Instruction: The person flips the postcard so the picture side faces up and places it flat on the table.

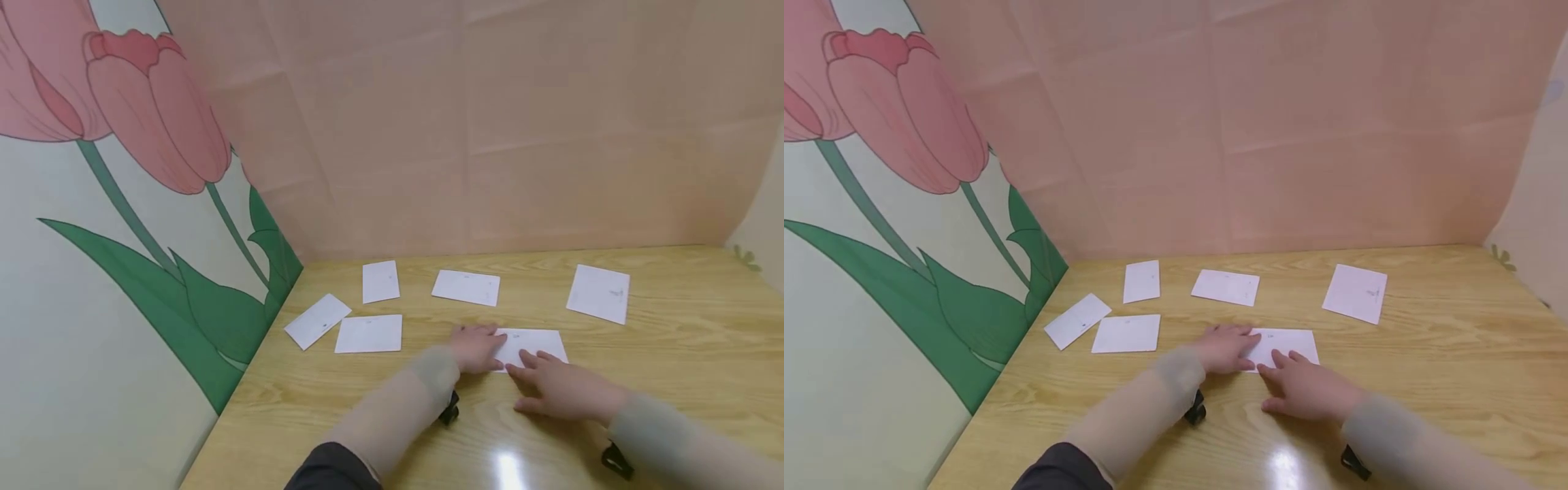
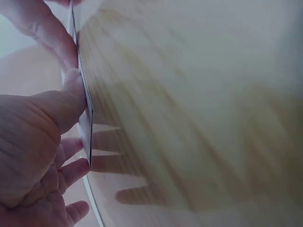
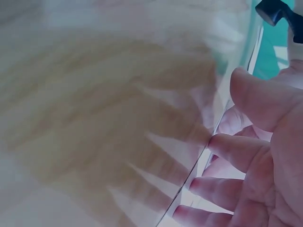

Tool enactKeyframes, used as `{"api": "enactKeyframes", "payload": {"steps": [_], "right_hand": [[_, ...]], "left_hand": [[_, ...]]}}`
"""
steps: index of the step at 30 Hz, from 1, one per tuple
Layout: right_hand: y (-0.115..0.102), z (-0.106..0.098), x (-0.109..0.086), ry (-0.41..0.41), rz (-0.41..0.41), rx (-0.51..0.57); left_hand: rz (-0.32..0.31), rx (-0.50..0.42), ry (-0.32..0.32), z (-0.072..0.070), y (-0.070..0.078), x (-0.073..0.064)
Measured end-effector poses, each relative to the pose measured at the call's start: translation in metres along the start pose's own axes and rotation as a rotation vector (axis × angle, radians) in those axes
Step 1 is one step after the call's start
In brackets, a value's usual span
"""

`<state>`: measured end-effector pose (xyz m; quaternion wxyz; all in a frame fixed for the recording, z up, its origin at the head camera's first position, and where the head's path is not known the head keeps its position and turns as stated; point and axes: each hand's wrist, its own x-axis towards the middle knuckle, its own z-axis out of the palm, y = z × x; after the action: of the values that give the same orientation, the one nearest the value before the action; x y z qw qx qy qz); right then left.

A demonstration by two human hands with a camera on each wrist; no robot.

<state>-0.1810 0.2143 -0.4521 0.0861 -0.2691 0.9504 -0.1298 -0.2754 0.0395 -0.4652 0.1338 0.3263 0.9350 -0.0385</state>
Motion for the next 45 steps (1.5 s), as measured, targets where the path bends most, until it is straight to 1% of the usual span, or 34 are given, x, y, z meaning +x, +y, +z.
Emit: {"api": "enactKeyframes", "payload": {"steps": [5, 9, 12, 17, 23, 25, 28, 33, 37, 41, 45], "right_hand": [[-0.010, 0.001, 0.008, -0.002, -0.045, 0.005], [-0.016, 0.000, 0.012, -0.020, -0.050, 0.013], [-0.018, 0.000, 0.014, -0.039, -0.041, 0.021], [-0.012, -0.001, 0.017, -0.020, -0.051, 0.017], [0.004, -0.006, 0.021, 0.008, -0.033, -0.005], [0.011, -0.006, 0.024, 0.028, -0.033, -0.019], [0.018, -0.005, 0.027, 0.053, -0.014, -0.010], [0.023, -0.008, 0.034, 0.066, 0.036, 0.063], [0.027, -0.009, 0.040, 0.073, 0.071, 0.096], [0.031, -0.009, 0.047, 0.080, 0.127, 0.145], [0.037, -0.010, 0.052, 0.098, 0.142, 0.181]], "left_hand": [[-0.009, -0.026, 0.001, -0.001, -0.014, -0.019], [-0.007, -0.025, 0.002, -0.001, -0.023, -0.032], [-0.007, -0.023, 0.005, 0.002, -0.029, -0.038], [-0.009, -0.029, 0.018, 0.008, -0.036, -0.044], [-0.026, -0.042, 0.009, 0.009, -0.036, -0.051], [-0.029, -0.045, 0.007, 0.010, -0.037, -0.052], [-0.025, -0.056, 0.009, 0.011, -0.038, -0.054], [-0.018, -0.078, 0.012, 0.012, -0.041, -0.056], [-0.001, -0.106, 0.015, 0.013, -0.046, -0.056], [0.032, -0.142, 0.045, 0.017, -0.053, -0.051], [0.050, -0.178, 0.086, 0.020, -0.060, -0.046]]}}
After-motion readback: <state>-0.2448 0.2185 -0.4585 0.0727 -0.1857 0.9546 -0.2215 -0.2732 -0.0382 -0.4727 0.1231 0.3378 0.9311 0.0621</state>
